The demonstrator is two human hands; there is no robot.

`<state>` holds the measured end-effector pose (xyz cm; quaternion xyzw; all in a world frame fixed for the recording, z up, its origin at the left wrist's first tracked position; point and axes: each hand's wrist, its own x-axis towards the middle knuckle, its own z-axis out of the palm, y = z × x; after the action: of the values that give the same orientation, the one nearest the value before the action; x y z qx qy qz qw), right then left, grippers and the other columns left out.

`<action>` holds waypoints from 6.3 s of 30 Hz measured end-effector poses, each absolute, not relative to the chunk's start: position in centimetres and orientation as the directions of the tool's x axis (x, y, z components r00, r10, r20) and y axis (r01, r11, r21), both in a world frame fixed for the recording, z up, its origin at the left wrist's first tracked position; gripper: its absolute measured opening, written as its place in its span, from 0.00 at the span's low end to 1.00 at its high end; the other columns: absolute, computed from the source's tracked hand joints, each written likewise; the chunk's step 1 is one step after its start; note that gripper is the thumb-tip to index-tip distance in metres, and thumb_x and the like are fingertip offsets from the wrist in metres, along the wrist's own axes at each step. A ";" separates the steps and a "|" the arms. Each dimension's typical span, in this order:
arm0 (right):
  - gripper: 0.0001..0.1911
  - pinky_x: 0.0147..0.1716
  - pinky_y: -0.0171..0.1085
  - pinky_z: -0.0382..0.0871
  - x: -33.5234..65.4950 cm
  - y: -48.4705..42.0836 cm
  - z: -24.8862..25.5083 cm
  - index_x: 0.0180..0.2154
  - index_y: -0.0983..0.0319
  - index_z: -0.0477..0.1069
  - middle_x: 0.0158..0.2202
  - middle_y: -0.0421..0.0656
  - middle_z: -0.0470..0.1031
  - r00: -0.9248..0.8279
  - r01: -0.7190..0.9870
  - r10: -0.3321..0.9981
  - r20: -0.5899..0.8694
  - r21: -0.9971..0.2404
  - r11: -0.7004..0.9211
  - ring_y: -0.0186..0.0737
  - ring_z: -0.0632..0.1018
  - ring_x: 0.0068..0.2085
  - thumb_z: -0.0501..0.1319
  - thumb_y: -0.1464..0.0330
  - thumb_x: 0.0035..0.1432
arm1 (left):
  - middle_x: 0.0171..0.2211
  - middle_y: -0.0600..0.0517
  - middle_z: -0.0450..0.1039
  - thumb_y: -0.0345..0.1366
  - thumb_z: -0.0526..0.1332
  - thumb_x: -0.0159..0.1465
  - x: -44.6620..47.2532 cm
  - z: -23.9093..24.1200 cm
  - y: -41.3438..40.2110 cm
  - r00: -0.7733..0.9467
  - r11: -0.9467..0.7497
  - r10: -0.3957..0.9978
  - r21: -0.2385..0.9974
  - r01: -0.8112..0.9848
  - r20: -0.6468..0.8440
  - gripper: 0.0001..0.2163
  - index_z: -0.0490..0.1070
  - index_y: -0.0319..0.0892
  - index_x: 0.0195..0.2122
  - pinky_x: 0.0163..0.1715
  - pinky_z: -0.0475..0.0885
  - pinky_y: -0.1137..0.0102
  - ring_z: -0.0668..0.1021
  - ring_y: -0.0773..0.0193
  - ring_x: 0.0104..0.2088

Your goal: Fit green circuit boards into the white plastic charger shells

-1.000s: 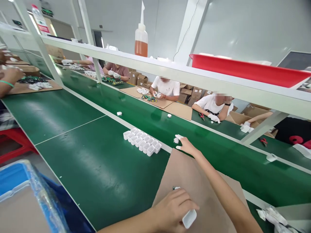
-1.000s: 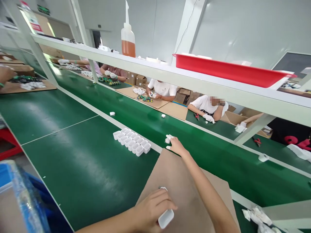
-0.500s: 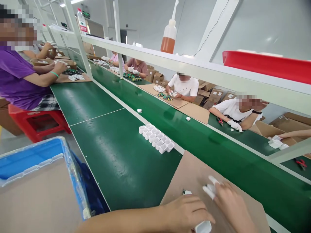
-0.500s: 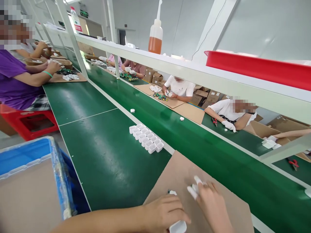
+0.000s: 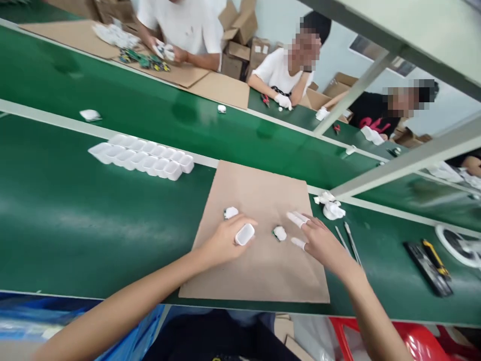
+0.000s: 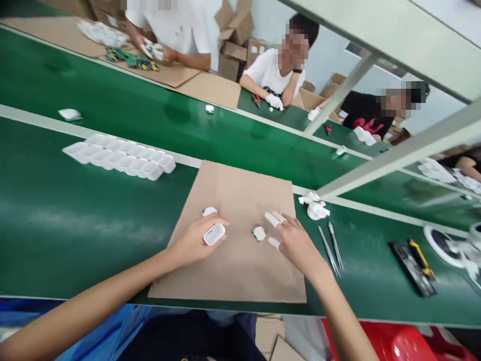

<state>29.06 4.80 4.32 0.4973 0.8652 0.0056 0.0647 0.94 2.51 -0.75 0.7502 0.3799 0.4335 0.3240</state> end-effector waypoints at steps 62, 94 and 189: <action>0.26 0.53 0.55 0.74 20.5 0.2 1.9 0.59 0.63 0.64 0.46 0.51 0.76 -0.336 0.263 0.574 0.746 -0.511 0.818 0.49 0.75 0.53 0.65 0.68 0.60 | 0.48 0.39 0.74 0.30 0.61 0.66 1.5 0.3 1.6 0.418 -0.695 0.687 0.707 0.135 0.595 0.19 0.64 0.39 0.59 0.49 0.78 0.61 0.78 0.56 0.51; 0.19 0.51 0.52 0.77 21.3 -0.1 2.2 0.54 0.63 0.67 0.45 0.51 0.75 -0.393 0.338 0.486 0.781 -0.369 0.866 0.48 0.75 0.52 0.63 0.65 0.62 | 0.50 0.40 0.74 0.28 0.62 0.65 1.3 0.9 1.4 0.486 -0.657 0.688 0.747 0.102 0.538 0.20 0.64 0.39 0.59 0.51 0.77 0.65 0.77 0.58 0.53; 0.36 0.59 0.51 0.63 19.2 21.4 1.6 0.63 0.66 0.60 0.63 0.55 0.64 -0.284 0.825 0.948 0.146 -0.467 0.319 0.56 0.65 0.63 0.65 0.61 0.57 | 0.48 0.43 0.71 0.27 0.64 0.62 1.3 0.4 1.1 0.475 -0.581 0.722 0.813 0.022 0.503 0.24 0.63 0.45 0.59 0.47 0.75 0.63 0.76 0.57 0.49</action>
<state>19.21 21.38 1.62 0.5633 0.7866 -0.1525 -0.2018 1.33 1.08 0.43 0.7661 0.2426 0.4513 0.3880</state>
